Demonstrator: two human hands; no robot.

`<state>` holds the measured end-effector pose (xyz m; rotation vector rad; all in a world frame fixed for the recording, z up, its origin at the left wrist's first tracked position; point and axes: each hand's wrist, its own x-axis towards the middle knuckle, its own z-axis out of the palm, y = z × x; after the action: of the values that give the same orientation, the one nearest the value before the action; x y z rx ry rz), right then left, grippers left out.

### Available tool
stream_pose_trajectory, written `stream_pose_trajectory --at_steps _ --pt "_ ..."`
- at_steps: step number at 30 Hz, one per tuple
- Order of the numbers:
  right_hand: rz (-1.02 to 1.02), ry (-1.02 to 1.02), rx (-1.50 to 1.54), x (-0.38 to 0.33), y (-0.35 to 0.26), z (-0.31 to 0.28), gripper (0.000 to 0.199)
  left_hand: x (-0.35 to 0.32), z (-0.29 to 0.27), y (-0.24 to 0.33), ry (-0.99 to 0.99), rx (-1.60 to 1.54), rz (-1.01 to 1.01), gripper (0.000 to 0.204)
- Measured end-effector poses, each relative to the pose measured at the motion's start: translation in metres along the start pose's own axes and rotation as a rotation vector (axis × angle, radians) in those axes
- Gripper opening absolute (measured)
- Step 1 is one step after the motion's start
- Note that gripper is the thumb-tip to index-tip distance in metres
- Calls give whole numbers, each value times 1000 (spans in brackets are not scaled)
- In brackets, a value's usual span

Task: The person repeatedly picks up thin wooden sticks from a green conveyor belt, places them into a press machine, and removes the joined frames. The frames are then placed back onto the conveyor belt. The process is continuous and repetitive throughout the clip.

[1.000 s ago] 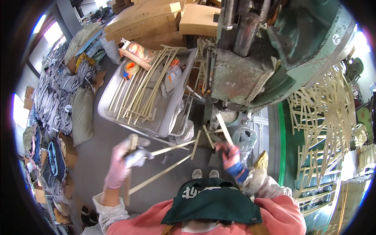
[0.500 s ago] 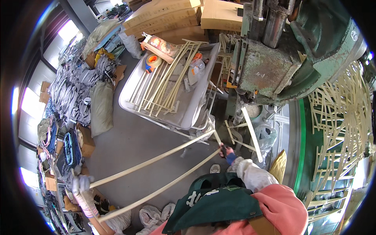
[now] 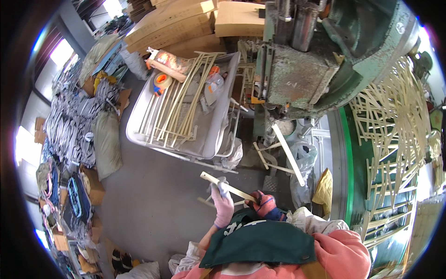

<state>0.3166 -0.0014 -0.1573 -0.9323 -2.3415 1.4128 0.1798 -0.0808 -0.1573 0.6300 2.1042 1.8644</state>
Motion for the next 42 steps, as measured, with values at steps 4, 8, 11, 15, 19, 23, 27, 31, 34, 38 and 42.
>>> stream_pose_trajectory --at_steps 4,8,11,15,19,23,27,31,34,38,42 --pt "-76 -354 -537 -4 -26 -43 37 39 31 6 -84 -207 -77 31" --pt "-408 352 -609 14 -43 -133 36 73 64 30 -426 -260 -63 36" --pt "-58 372 -704 67 -27 -148 74 92 91 56 -677 -172 -24 35" --pt "179 -24 732 98 14 -143 58 115 115 77 -904 -229 -48 31" --pt "94 69 679 99 22 -139 53 135 129 79 -971 -191 72 30" --pt "31 69 397 98 9 -154 60 150 132 65 -1050 -37 35 31" --pt "-208 111 103 113 10 -172 64 162 130 36 -1115 -138 -67 30" --pt "150 -111 -76 127 13 -182 60 176 136 17 -1088 99 230 28" --pt "-163 4 -288 121 11 -186 59 175 132 23 -1136 40 35 27" --pt "349 -214 418 97 9 -197 46 149 95 47 -895 318 388 31" --pt "318 -150 396 85 10 -206 23 131 58 67 -1016 -28 -364 32"
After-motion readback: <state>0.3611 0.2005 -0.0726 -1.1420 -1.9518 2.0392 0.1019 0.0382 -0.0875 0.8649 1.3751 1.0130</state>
